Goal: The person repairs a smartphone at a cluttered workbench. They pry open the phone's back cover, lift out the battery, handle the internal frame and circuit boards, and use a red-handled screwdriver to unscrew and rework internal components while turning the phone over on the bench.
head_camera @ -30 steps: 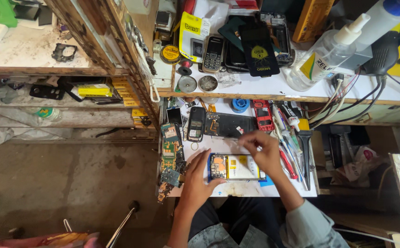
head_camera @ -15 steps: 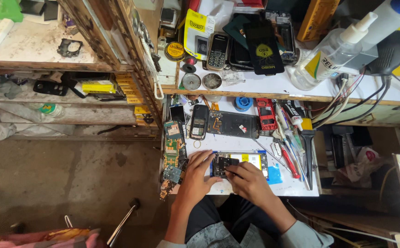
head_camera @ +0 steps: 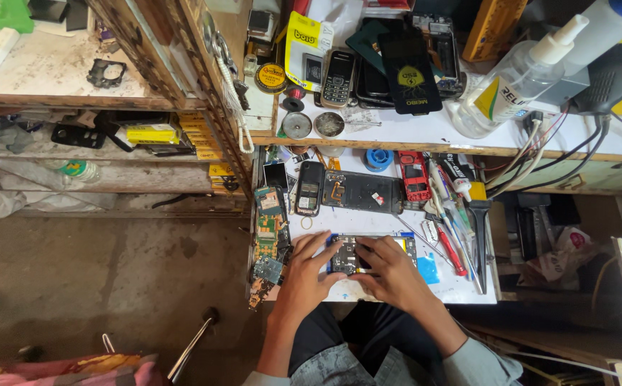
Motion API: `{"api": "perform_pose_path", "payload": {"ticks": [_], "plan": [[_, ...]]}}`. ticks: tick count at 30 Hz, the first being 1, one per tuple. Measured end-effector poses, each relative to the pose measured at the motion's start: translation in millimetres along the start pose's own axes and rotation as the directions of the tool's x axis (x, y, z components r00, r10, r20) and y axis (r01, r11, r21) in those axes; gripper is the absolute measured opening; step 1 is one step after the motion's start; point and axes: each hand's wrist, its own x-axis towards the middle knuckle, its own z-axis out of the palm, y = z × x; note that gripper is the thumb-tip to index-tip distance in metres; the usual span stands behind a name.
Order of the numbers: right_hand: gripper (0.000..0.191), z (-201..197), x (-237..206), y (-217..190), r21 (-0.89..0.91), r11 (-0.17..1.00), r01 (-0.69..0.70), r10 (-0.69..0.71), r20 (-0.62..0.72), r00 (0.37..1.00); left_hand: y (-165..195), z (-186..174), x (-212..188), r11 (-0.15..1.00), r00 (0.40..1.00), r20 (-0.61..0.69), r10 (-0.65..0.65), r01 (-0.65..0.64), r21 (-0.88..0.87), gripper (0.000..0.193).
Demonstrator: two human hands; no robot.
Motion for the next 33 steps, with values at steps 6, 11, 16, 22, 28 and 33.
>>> {"api": "perform_pose_path", "payload": {"ticks": [6,11,16,22,28,33], "plan": [[0.045,2.3,-1.1,6.0,0.042,0.999,-0.014,0.012,0.046,0.999,1.2,0.8,-0.3,1.0,1.0,-0.008,0.001,0.0,0.012,0.049],[0.038,5.3,-2.2,2.3,0.039,0.998,-0.046,0.046,0.001,0.999,1.1,3.0,-0.4,0.999,0.999,-0.038,0.006,-0.004,0.034,0.045],[0.033,4.9,-4.9,-9.2,-0.016,0.998,-0.056,0.055,-0.057,0.997,4.9,8.2,0.7,0.997,0.997,-0.077,-0.007,0.013,0.077,0.036],[0.028,0.5,-2.7,-16.8,-0.095,0.993,-0.072,0.07,-0.025,0.997,16.8,16.1,-1.7,0.972,0.995,-0.099,0.024,0.0,0.236,0.036],[0.029,5.0,-8.6,-6.6,-0.038,0.996,-0.082,0.083,0.028,0.996,24.0,28.7,-5.7,0.946,0.996,-0.087,0.02,0.009,0.323,0.048],[0.019,-1.0,-17.2,31.8,0.156,0.96,-0.233,0.258,-0.171,0.951,22.5,34.0,-7.7,0.936,0.995,-0.101,-0.018,0.052,0.348,0.051]]}}
